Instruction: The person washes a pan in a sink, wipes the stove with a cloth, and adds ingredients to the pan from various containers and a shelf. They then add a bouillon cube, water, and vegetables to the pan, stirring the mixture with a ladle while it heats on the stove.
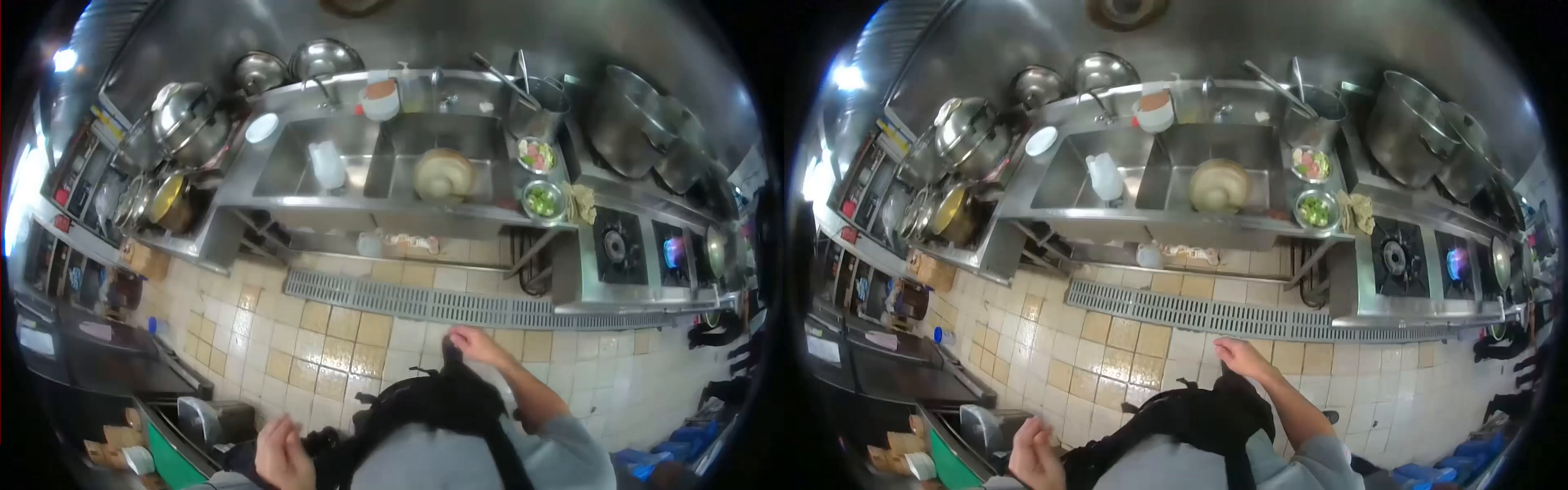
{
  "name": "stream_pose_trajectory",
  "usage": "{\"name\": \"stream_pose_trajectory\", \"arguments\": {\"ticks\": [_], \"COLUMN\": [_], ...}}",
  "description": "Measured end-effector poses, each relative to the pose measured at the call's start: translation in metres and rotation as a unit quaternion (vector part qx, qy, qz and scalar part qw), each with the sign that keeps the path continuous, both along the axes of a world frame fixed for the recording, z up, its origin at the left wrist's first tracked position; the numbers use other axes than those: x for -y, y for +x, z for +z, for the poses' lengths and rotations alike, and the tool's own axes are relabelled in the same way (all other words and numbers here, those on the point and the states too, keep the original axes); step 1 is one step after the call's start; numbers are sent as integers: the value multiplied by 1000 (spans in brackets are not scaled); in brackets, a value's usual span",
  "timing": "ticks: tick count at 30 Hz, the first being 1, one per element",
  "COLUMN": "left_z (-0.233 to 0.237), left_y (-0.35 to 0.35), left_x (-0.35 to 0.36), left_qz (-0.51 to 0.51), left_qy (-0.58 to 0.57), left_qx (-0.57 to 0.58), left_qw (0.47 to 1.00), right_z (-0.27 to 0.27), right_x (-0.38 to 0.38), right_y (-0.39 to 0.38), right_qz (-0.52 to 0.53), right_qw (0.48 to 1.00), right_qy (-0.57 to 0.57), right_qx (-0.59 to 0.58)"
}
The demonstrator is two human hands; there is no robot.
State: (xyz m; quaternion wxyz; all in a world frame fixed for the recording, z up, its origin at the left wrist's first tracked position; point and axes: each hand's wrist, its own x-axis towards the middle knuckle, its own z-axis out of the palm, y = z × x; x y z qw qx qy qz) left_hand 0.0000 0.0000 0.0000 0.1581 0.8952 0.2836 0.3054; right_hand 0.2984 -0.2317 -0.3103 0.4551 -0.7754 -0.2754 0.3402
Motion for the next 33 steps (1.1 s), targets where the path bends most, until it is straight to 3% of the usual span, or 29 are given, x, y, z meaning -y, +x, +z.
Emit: {"name": "stream_pose_trajectory", "arguments": {"ticks": [2,3,4,5,9,13,15,17,19,21,23,25,29,31,33], "left_z": [3,-18,-17,-16,-28,-49,-58,-69,-123,-139,-189,-207,-236,-246,-243], "left_y": [13,150,191,214,258,325,385,460,531,626,705,786,913,952,979], "left_x": [-25,0,-2,-6,-47,-92,-113,-138,-183,-195,-210,-206,-194,-183,-180], "left_qz": [-118,-117,-75,-28,-1,-24,-21,-45,-136,-202,-255,-226,-202,-224,-250], "left_qy": [43,23,-16,-48,-56,-54,-66,-173,-205,-301,-398,-614,-754,-744,-733], "left_qx": [-47,-11,-64,-101,-75,-103,-110,-99,-82,-76,-76,-58,-13,-49,-81], "left_qw": [991,993,995,993,996,993,992,979,966,929,878,754,625,627,627], "right_z": [11,34,35,39,44,51,46,33,7,-20,-47,-68,-79,-98,-112], "right_x": [-11,33,33,29,-2,-49,-74,-93,-107,-115,-123,-134,-144,-140,-134], "right_y": [-10,142,173,196,266,342,377,414,450,479,496,516,536,536,532], "right_qz": [-28,-26,-52,-76,-103,-95,-91,-97,-120,-124,-75,-44,-56,-74,-58], "right_qw": [998,997,997,995,991,982,958,951,934,941,939,942,927,918,948], "right_qy": [43,19,10,5,41,77,47,29,-24,-73,-216,-254,-365,-390,-314], "right_qx": [33,67,59,69,72,147,268,293,337,307,257,216,62,19,-9]}}
